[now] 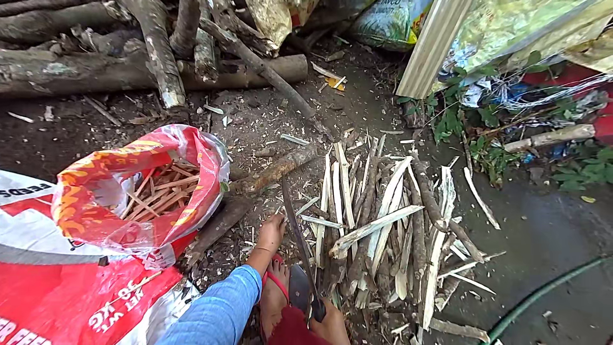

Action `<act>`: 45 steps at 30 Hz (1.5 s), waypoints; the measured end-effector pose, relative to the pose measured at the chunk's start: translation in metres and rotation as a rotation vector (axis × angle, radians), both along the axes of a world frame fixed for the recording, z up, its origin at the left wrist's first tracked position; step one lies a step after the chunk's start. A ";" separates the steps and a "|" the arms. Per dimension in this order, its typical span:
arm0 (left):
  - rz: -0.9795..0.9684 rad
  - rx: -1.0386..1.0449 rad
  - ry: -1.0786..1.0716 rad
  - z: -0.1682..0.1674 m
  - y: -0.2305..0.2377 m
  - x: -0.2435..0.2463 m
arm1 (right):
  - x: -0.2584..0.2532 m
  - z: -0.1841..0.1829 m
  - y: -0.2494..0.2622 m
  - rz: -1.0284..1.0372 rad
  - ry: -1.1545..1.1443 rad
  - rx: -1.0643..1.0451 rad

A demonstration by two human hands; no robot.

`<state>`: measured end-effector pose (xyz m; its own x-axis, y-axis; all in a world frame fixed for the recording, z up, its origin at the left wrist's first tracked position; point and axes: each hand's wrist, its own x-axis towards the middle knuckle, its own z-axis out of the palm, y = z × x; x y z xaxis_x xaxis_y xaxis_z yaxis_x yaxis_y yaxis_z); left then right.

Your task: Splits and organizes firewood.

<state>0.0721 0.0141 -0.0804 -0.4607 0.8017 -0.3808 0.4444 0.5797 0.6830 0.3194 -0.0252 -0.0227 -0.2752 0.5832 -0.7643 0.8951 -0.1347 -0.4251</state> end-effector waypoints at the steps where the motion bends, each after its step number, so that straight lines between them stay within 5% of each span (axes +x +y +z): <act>1: -0.001 -0.001 0.003 0.000 0.000 0.000 | -0.001 0.000 0.000 -0.001 -0.001 -0.008; 4: -0.034 0.001 0.018 0.004 -0.001 -0.001 | -0.001 0.002 0.000 0.002 -0.008 -0.034; 8: 0.021 0.322 0.147 0.004 -0.006 0.007 | 0.004 0.004 -0.003 0.009 0.032 0.028; 14: -0.125 0.051 0.070 0.000 -0.001 -0.004 | 0.000 -0.005 0.006 0.024 -0.043 -0.039; 18: -0.019 0.317 0.181 -0.004 -0.009 0.002 | -0.002 0.001 -0.002 0.037 -0.014 -0.011; 23: -0.053 -0.023 -0.030 0.003 -0.016 -0.015 | -0.001 -0.002 0.006 0.042 -0.022 -0.056; 30: 0.278 0.230 0.151 0.014 -0.068 -0.033 | 0.006 -0.007 -0.015 -0.053 0.146 0.176; 34: 0.256 0.216 0.213 0.008 -0.077 -0.032 | -0.003 -0.035 -0.002 0.014 -0.075 -0.067; 42: 0.246 0.239 0.199 0.012 -0.079 -0.029 | 0.004 -0.021 -0.009 -0.072 0.212 0.221; 45: 0.229 0.178 0.170 0.013 -0.076 -0.028 | 0.001 -0.037 -0.002 -0.048 0.047 0.042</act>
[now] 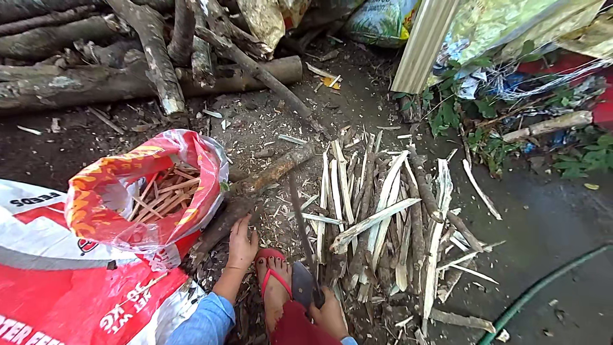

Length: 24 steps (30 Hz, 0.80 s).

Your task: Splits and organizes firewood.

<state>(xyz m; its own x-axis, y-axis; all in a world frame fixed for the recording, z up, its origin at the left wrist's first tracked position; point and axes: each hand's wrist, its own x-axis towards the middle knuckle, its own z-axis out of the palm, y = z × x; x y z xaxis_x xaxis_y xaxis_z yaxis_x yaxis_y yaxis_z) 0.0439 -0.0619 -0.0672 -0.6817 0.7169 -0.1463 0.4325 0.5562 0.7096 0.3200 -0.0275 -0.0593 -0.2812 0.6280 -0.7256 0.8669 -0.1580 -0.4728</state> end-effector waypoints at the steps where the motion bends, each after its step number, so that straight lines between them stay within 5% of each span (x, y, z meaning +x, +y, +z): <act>1: -0.009 -0.012 -0.007 0.000 0.002 0.001 | -0.001 -0.006 0.005 0.027 -0.071 -0.076; 10: -0.027 0.085 0.049 -0.007 -0.002 0.004 | 0.001 0.016 -0.006 -0.044 0.173 0.146; 16: -0.032 0.019 0.016 -0.001 0.005 0.004 | 0.002 -0.021 0.004 0.023 -0.116 -0.149; 24: -0.016 0.030 0.000 -0.007 -0.004 0.003 | -0.006 0.009 -0.004 -0.034 0.110 0.120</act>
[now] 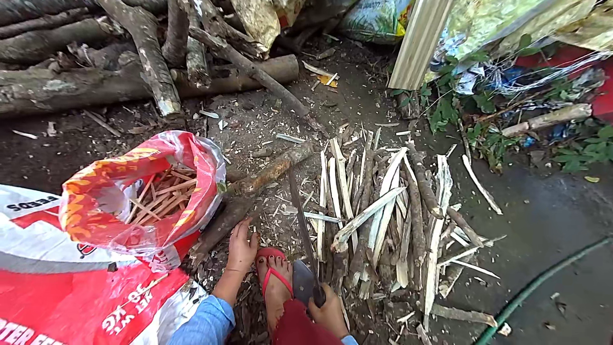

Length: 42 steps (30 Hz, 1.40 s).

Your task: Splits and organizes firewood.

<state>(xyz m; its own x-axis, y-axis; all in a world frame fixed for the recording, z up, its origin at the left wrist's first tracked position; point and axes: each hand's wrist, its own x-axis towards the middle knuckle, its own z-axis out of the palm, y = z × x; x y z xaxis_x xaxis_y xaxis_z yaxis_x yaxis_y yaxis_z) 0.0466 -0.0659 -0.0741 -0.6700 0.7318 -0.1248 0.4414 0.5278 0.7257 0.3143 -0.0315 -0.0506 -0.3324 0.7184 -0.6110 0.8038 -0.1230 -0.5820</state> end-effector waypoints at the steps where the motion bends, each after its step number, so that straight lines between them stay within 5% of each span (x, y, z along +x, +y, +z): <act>1: -0.002 -0.042 -0.032 0.003 0.001 -0.001 | -0.002 -0.003 -0.001 0.016 -0.036 -0.039; 6: -0.022 -0.113 -0.119 0.004 0.007 -0.002 | -0.004 -0.031 0.009 0.212 -0.359 -0.344; 14: 0.082 -0.321 -0.302 0.004 0.031 0.000 | 0.003 -0.031 0.005 0.192 -0.269 -0.310; 19: -0.319 -0.470 0.051 0.001 0.058 -0.008 | 0.016 -0.017 -0.001 0.054 -0.103 -0.283; 23: -0.587 -0.617 0.084 0.002 0.072 -0.016 | 0.026 -0.004 -0.002 -0.040 -0.065 -0.275; 31: -0.267 -0.107 -0.226 0.010 0.074 0.002 | 0.019 0.025 0.002 -0.055 0.055 -0.118; 42: -0.195 0.020 -0.195 -0.014 0.062 0.018 | 0.006 0.022 -0.004 0.075 -0.043 -0.128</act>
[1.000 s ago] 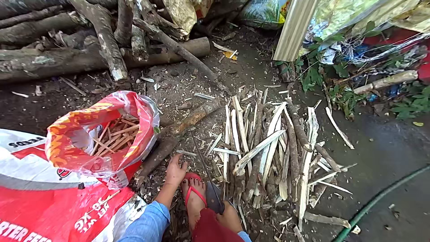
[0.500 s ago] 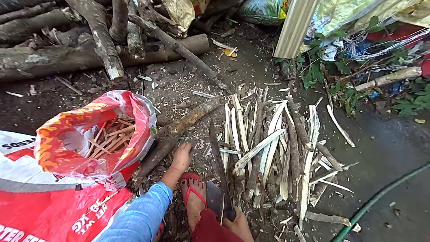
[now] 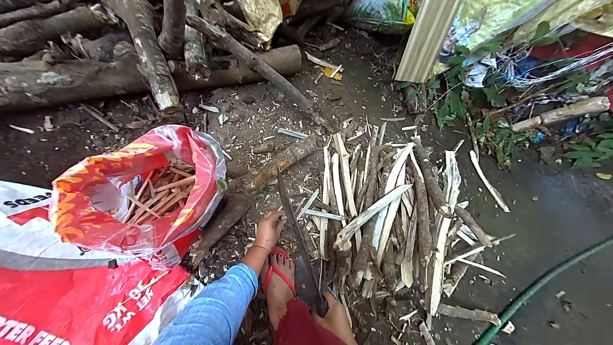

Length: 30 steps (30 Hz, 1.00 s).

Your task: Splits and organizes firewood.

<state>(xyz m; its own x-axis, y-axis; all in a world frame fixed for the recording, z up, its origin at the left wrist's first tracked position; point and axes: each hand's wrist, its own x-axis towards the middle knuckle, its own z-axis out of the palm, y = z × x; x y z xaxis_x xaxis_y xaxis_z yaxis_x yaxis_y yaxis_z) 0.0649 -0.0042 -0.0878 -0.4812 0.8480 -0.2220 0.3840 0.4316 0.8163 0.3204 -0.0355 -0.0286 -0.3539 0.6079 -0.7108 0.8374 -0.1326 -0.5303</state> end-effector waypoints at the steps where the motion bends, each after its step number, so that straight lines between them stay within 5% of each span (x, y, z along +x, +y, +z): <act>1: -0.002 -0.003 0.004 0.001 0.001 0.000 | 0.000 0.000 0.000 0.007 -0.004 0.000; 12: -0.031 0.067 0.144 0.006 0.005 0.002 | -0.001 -0.002 0.006 0.032 -0.049 -0.034; 17: -0.126 -0.062 0.131 0.002 0.008 -0.003 | -0.002 -0.003 0.014 0.054 -0.106 -0.090; 21: -0.085 0.105 0.223 0.003 0.006 0.001 | 0.001 0.002 0.007 0.050 -0.064 -0.029; 24: -0.118 0.002 0.183 -0.008 0.003 -0.001 | -0.002 -0.005 0.012 0.073 -0.143 -0.120; 30: -0.135 -0.215 -0.028 0.029 0.011 -0.024 | 0.007 0.003 0.011 -0.003 -0.002 0.018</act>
<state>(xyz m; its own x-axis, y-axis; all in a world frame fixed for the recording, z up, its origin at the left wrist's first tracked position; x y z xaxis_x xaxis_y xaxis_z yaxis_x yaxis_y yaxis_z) 0.0405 0.0067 -0.0588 -0.3579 0.8362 -0.4156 0.4288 0.5425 0.7224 0.3275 -0.0249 -0.0256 -0.3501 0.6222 -0.7002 0.8382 -0.1257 -0.5307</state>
